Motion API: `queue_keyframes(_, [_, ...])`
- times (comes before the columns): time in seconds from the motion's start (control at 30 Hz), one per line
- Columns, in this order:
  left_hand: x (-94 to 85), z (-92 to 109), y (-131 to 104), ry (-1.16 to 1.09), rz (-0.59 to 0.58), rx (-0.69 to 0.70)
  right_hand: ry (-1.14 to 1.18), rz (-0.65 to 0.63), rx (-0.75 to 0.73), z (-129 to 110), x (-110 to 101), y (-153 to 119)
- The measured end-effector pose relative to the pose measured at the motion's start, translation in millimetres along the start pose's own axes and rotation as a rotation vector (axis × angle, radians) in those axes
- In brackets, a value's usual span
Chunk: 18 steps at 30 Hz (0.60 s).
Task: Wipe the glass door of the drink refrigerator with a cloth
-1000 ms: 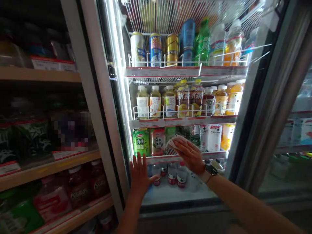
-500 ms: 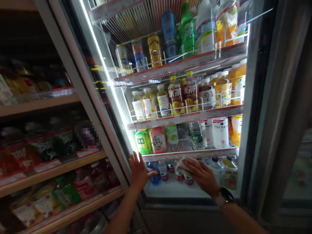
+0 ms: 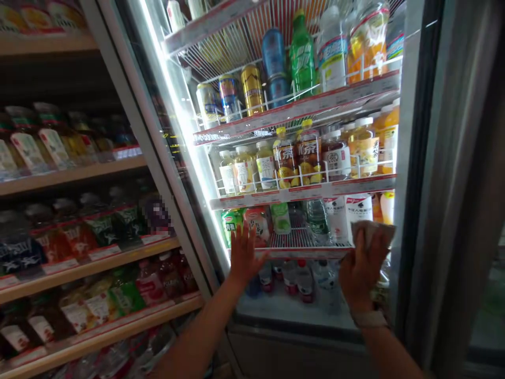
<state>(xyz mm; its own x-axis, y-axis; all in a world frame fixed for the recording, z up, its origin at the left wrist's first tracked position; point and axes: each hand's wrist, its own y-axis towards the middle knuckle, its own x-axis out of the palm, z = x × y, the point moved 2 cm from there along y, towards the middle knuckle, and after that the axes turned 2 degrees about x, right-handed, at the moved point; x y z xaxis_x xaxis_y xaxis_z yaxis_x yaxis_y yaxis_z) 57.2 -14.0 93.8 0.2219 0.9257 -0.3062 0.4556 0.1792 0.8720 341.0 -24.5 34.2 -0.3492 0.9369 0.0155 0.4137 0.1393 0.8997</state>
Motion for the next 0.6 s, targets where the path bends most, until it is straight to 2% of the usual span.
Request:
queue_keyframes(0.1, [16.2,0.1,14.2,0.03,-0.039,0.028,0.023,-0.084,-0.059,-40.6,12.8,-15.7])
queue_keyframes(0.2, [25.3,-0.2,10.4,0.046,0.003,0.039,0.024,-0.176,-0.172,-78.1,27.4,-37.9])
queue_keyframes(0.33, [27.9,-0.3,3.2,0.054,0.01,0.029,0.06,-0.292,-0.339,-107.2,39.3,-61.9])
queue_keyframes(0.47, [26.8,0.5,3.7,0.034,0.006,0.026,0.074,-0.314,-0.402,-104.1,37.1,-55.4])
queue_keyframes(0.53, [26.5,0.9,4.5,0.02,0.017,0.025,0.041,-0.285,-0.36,-87.9,31.3,-40.5])
queue_keyframes(0.6, [26.6,1.3,4.8,0.017,0.036,0.032,0.007,-0.186,-0.257,-61.9,21.6,-22.4])
